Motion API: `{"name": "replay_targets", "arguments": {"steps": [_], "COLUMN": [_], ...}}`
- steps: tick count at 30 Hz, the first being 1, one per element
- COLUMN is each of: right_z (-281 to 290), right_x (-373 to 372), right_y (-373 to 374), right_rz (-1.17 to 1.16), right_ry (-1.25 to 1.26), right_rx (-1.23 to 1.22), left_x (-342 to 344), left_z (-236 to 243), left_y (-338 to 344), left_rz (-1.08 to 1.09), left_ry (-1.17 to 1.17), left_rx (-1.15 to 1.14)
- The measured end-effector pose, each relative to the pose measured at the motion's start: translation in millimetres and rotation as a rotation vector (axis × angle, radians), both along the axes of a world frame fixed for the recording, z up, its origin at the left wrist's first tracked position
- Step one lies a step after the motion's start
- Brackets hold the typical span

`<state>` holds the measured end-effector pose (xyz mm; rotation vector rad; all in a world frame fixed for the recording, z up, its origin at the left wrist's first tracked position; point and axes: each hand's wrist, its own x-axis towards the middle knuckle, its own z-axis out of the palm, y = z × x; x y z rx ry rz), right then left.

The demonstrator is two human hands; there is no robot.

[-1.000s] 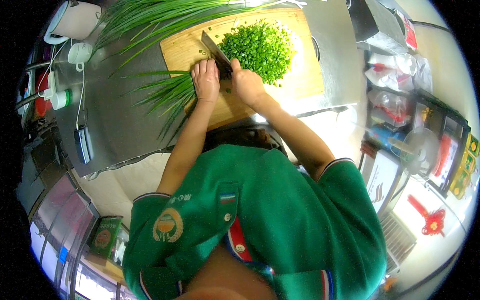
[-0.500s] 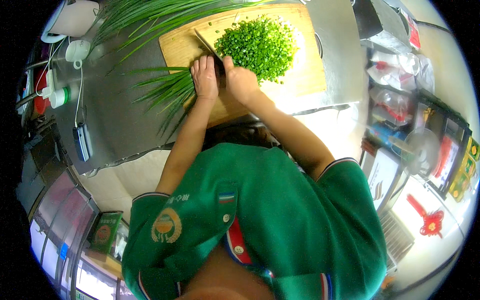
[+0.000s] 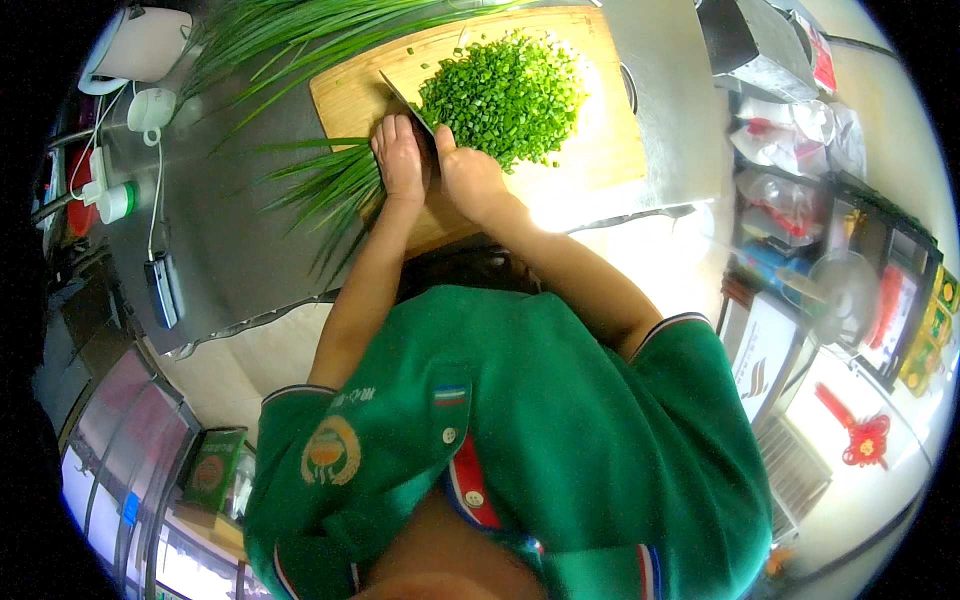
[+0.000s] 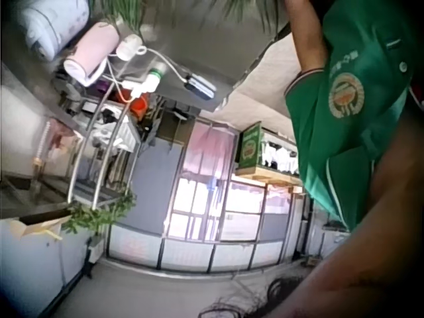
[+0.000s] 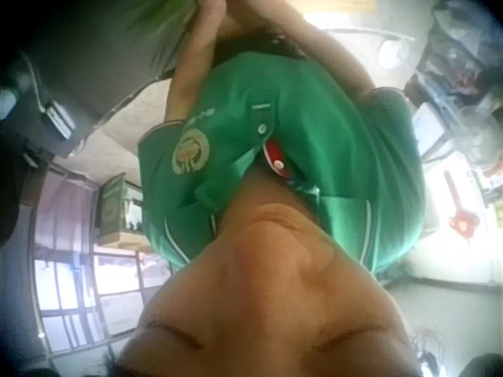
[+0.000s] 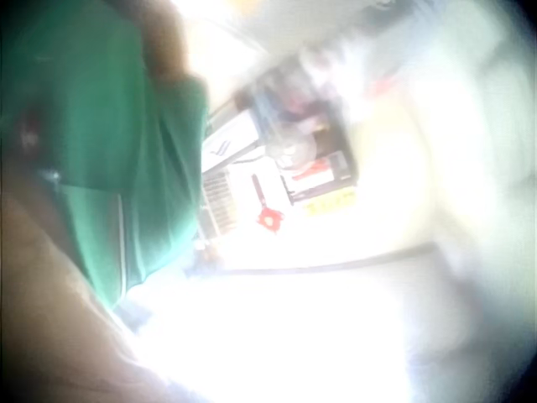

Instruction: The person chops a large bunch of green onions on a wooden cutting board using a cleaver. The chopped pieces accumulate on the board as the person continues cutting.

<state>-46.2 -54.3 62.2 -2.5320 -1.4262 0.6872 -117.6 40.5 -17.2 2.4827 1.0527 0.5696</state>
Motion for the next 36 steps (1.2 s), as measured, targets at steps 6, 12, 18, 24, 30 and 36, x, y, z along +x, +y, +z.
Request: {"name": "replay_targets", "arguments": {"steps": [6, 12, 18, 24, 30, 36], "right_z": [-2.0, 2.2, 35.4, 25.1, 16.0, 1.5], "right_x": [13.9, 33.1, 40.8, 24.3, 20.5, 18.1], "right_y": [-7.2, -13.5, -30.1, -54.8, -52.3, -42.2], "right_rz": [-0.076, -0.049, 0.009, -0.018, 0.024, 0.019], "right_ry": [0.074, 0.094, -0.091, -0.093, -0.112, -0.085], "right_rx": [0.171, 0.150, 0.091, 0.100, 0.050, 0.042], "left_x": [-24.5, -35.7, 12.1, 7.4, -9.3, -9.3], "left_z": [41.7, 14.6, 1.4, 26.4, 19.9, 3.9], "left_y": [-7.6, -12.7, -37.6, -36.9, -23.5, -21.4], "left_rz": [-0.233, -0.364, -0.152, -0.177, -0.189, -0.189], "left_ry": [0.151, 0.269, 0.077, 0.005, 0.002, 0.042], "left_rx": [0.019, 0.231, 0.089, -0.093, 0.146, 0.165]}}
